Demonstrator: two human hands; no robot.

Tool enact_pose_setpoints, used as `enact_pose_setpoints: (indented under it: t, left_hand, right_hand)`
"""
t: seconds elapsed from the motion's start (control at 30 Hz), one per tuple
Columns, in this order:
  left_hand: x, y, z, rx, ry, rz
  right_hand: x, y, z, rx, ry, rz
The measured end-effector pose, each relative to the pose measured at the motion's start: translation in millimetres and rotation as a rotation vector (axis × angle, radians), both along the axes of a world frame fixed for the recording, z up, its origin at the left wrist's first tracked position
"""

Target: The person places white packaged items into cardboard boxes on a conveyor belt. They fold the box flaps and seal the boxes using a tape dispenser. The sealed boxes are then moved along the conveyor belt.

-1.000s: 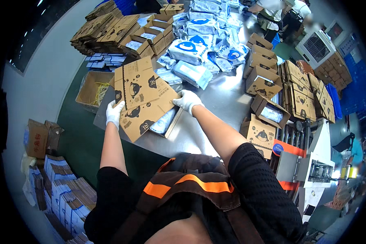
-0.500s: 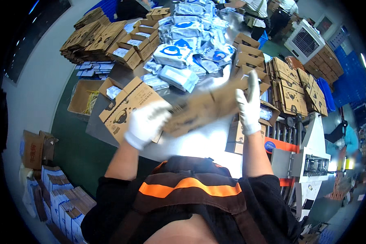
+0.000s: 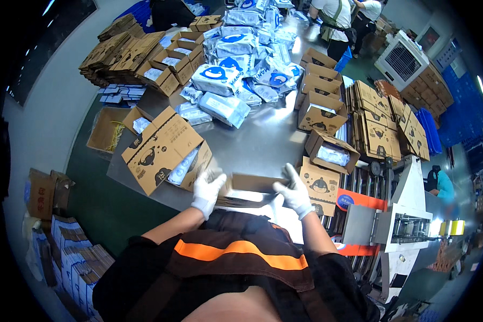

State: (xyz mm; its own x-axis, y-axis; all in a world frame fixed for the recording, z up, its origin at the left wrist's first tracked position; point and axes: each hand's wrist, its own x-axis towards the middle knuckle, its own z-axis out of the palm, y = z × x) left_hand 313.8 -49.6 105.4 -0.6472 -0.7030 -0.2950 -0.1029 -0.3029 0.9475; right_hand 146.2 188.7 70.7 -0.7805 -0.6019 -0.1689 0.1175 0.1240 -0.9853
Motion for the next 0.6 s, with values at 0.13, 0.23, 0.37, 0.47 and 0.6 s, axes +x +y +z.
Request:
enact_pose_setpoints:
  t: [0.13, 0.23, 0.37, 0.47, 0.6]
  left_hand:
    - [-17, 5, -9, -0.963, -0.112, -0.662]
    - [-21, 7, 0, -1.064, -0.075, -0.515]
    - [-54, -9, -30, -0.988, -0.462, -0.409]
    - [-76, -36, 6, -0.571, -0.623, -0.647]
    - [-60, -68, -6, -0.631, -0.532, -0.527]
  right_hand:
    - [36, -22, 19, 0.293, 0.827, 0.045]
    - [47, -12, 19, 0.319, 1.074, 0.15]
    - [21, 6, -6, 0.144, 0.268, 0.41]
    - [-13, -7, -39, -0.079, -0.551, -0.136]
    - [-18, -27, -99, 0.184, -0.177, 0.418]
